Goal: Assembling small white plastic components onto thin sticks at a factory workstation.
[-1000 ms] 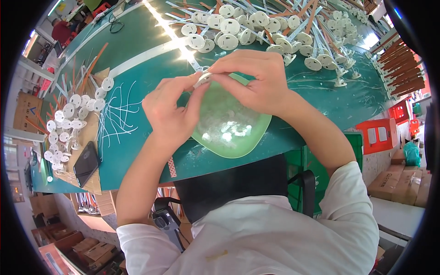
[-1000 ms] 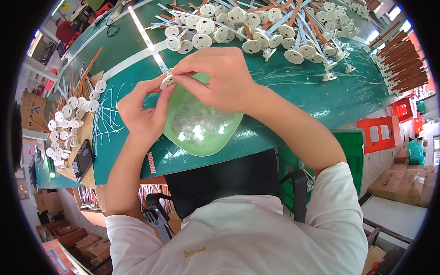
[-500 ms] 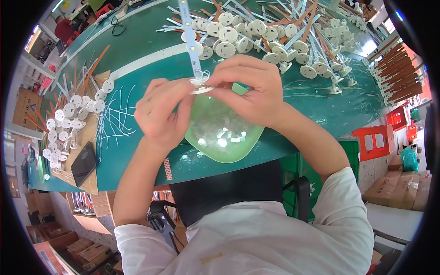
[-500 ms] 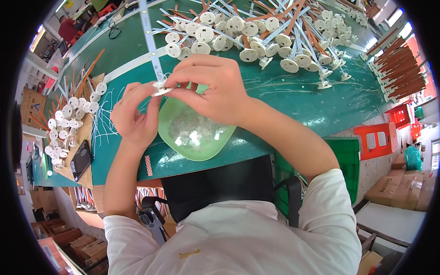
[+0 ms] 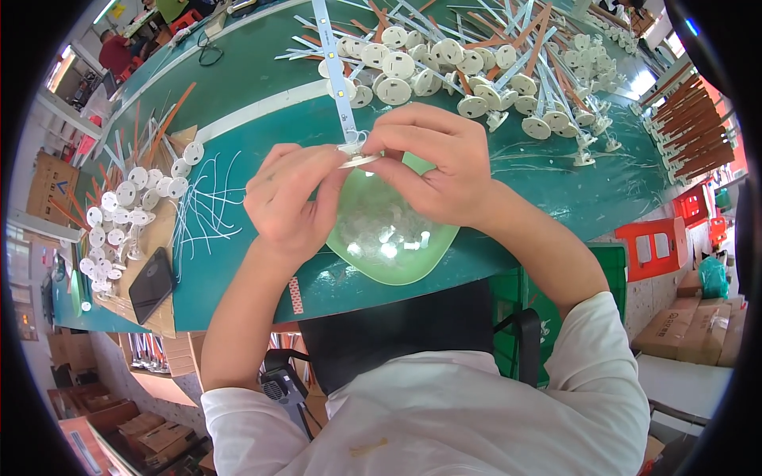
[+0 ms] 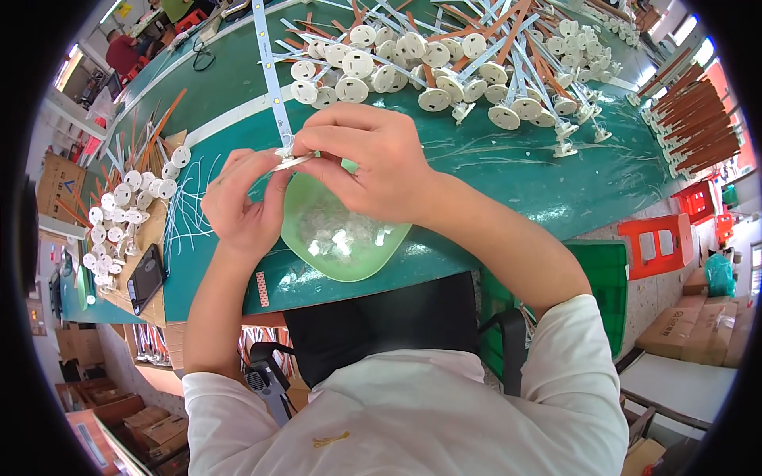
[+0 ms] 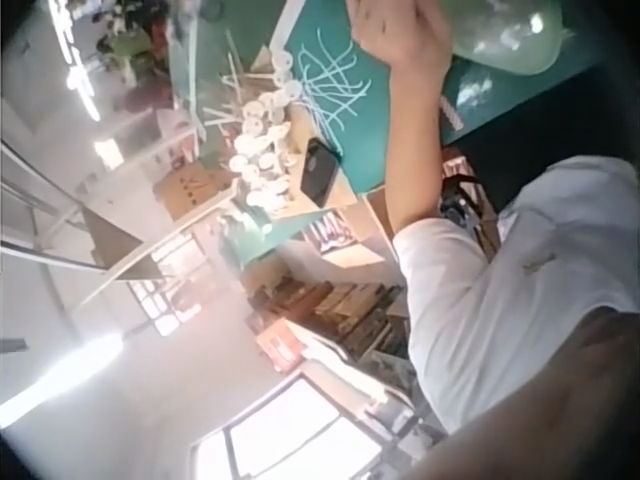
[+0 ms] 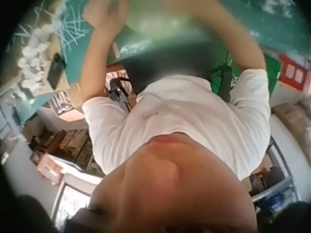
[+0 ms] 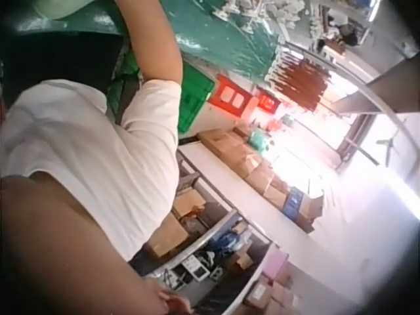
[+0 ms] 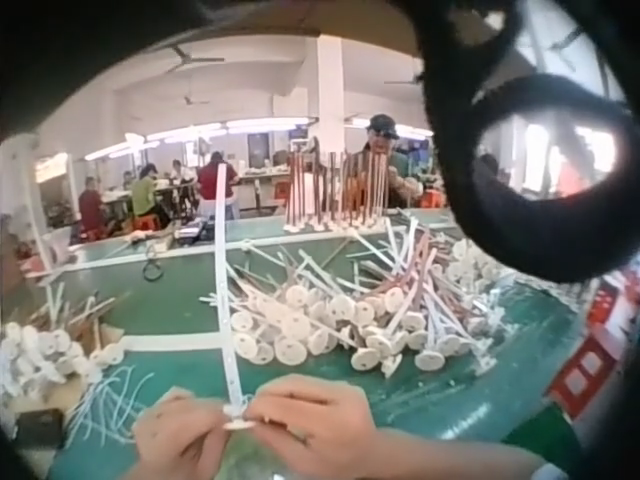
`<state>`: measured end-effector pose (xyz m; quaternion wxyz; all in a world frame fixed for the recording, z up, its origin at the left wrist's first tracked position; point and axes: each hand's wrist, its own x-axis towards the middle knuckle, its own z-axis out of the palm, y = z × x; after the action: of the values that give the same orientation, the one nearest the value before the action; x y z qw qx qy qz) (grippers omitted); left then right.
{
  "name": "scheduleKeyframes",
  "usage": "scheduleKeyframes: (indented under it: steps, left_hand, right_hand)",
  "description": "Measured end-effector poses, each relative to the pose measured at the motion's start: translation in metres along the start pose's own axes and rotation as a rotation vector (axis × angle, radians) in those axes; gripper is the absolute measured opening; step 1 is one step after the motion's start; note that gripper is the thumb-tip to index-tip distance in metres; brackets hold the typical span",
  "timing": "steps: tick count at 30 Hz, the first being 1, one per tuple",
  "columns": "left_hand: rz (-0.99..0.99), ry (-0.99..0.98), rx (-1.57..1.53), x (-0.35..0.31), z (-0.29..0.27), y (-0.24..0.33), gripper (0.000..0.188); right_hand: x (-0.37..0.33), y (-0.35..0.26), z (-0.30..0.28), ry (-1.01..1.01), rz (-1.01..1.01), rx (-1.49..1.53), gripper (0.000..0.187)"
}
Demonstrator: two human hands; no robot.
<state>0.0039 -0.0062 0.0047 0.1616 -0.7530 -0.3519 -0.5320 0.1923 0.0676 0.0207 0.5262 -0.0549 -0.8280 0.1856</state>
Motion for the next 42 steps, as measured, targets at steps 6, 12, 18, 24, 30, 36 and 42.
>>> scheduleKeyframes:
  steps: [6, 12, 18, 24, 30, 36, 42]
  left_hand:
    - [-0.042, -0.034, -0.003, 0.002, -0.001, 0.001, 0.036]
    - [-0.026, -0.022, -0.008, 0.001, 0.000, 0.001, 0.035]
    - [-0.025, 0.004, -0.031, 0.002, 0.000, 0.001, 0.035]
    - [0.011, -0.006, -0.021, 0.001, -0.001, -0.002, 0.033]
    - [-0.428, -0.006, -0.455, 0.000, 0.008, 0.010, 0.038]
    - [-0.477, -0.232, -0.197, 0.002, 0.002, 0.002, 0.024]
    - [-0.603, -0.248, -0.193, -0.004, 0.005, -0.004, 0.017]
  right_hand:
    - [-0.002, 0.002, 0.003, 0.023, -0.033, -0.006, 0.023]
    - [-0.002, 0.001, 0.004, 0.043, -0.039, -0.022, 0.023]
    - [-0.002, 0.001, 0.003, 0.044, -0.056, -0.044, 0.022]
    - [-0.002, 0.000, 0.003, 0.052, -0.072, -0.058, 0.022]
    - [0.002, 0.002, 0.002, 0.027, -0.023, -0.024, 0.019]
    - [-0.003, 0.005, 0.004, -0.059, 0.152, -0.071, 0.013]
    - [-0.001, -0.004, -0.008, -0.695, 0.356, -0.258, 0.016]
